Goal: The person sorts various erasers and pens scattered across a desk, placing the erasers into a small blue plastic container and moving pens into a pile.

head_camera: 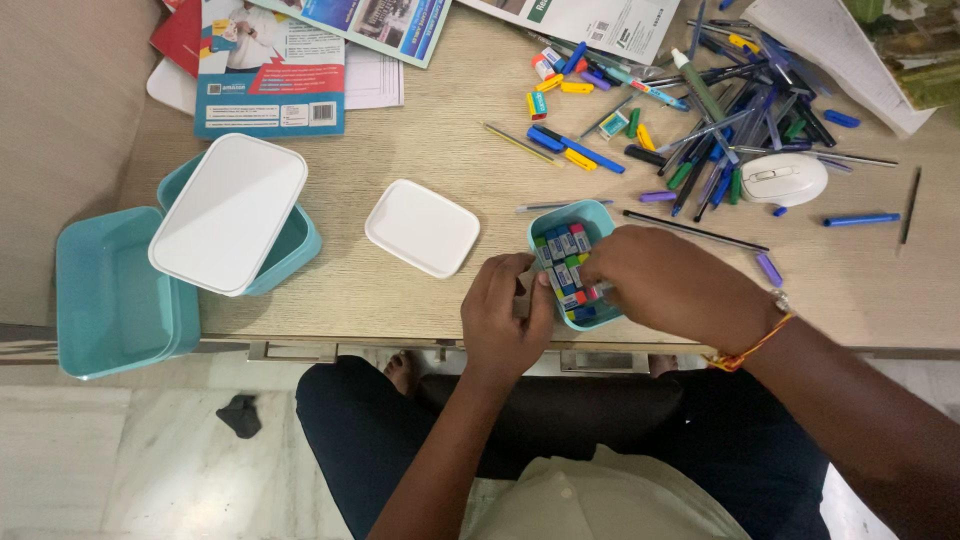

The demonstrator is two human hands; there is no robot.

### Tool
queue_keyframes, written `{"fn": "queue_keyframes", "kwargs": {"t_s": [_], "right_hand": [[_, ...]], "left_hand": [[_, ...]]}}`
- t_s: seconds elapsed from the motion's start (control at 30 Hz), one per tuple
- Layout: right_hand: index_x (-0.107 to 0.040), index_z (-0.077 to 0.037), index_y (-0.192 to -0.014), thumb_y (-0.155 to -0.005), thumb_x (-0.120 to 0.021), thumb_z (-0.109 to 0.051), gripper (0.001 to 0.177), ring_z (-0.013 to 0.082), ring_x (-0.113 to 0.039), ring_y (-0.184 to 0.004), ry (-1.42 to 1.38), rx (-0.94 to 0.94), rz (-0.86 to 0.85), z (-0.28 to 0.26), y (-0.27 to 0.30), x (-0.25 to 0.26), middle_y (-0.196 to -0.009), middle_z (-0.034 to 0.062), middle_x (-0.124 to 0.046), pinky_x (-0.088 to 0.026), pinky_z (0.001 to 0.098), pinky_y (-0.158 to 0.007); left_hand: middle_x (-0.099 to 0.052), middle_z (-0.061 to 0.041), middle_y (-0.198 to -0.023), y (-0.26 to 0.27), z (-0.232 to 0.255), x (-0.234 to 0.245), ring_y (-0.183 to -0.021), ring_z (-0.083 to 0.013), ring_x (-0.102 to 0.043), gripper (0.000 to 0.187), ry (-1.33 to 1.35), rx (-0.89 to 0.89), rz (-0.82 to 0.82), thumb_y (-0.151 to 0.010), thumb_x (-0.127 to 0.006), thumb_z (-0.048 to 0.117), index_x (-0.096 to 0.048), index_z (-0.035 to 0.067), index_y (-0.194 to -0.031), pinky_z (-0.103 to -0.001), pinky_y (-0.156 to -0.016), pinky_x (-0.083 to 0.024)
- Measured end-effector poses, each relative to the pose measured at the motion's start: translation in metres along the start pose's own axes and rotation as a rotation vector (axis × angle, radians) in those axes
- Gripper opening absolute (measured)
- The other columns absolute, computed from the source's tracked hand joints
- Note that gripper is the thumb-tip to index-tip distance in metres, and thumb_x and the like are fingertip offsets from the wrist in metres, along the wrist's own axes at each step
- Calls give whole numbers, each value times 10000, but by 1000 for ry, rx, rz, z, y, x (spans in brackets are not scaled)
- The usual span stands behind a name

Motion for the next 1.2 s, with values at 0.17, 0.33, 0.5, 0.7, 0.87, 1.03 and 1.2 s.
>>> {"fn": "queue_keyframes", "kwargs": {"t_s": [0.17, 0.33, 0.5, 0.7, 0.87, 1.03, 1.2], "right_hand": [[-788, -114, -938, -788, -681, -60, 192, 303, -662, -987, 116, -17, -18, -5, 0, -6, -935, 91, -719, -540, 440, -837], [-772, -140, -893, -825, -680, -152, 115, 295, -660, -961, 201, 15, -12, -9, -3, -5, -873, 103, -712, -537, 436, -814], [-770, -153, -886, -836, -675, -180, 111, 311, -679, -931, 258, 24, -61, -10, -11, -10, -854, 116, -716, -543, 464, -789], [-776, -144, -884, -833, -662, -168, 127, 319, -691, -925, 285, 31, -58, -7, -15, -13, -869, 128, -719, -553, 468, -788], [-789, -150, -898, -798, -665, -125, 162, 311, -686, -933, 256, 65, 28, -6, -11, -5, -880, 106, -726, -554, 462, -791], [-786, -149, -907, -706, -721, -136, 212, 292, -672, -939, 276, 41, 100, -7, -10, 12, -886, 72, -717, -551, 439, -799], [-766, -124, -852, -754, -772, -160, 104, 279, -653, -958, 326, 46, 137, -10, -9, 22, -914, 57, -683, -545, 435, -807]], "left_hand": [[-697, -175, -985, 1, 5, 3, -739, -227, -700, 162, -10, -25, 29, -972, -675, 66, -655, -50, -1084, -327, -608, -556], [-700, -171, -987, 0, 2, 2, -741, -227, -702, 159, -9, -20, 18, -968, -673, 62, -654, -47, -1082, -322, -600, -554], [-695, -171, -1006, 1, 5, 4, -804, -255, -710, 154, -33, -33, 32, -970, -685, 72, -652, -33, -1078, -342, -661, -568], [-695, -176, -1004, 0, 2, 4, -789, -252, -716, 159, -3, 10, 21, -967, -686, 70, -652, -32, -1084, -347, -644, -567], [-692, -182, -1006, 1, 4, 4, -796, -258, -715, 166, -23, -20, 32, -963, -684, 68, -646, -34, -1089, -347, -646, -565], [-698, -178, -993, 2, 1, 3, -794, -244, -723, 157, -13, -19, 26, -969, -677, 64, -649, -34, -1088, -341, -625, -568], [-693, -184, -986, 1, 0, 0, -780, -240, -720, 153, -35, -31, 10, -965, -673, 59, -644, -42, -1077, -336, -611, -564]]}}
Point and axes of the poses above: each hand's wrist, its own y-axis away from the middle knuckle, its own x-axis out of the back of the hand, z = x × y, the point moved 9 cm from there along -y, towards the middle knuckle
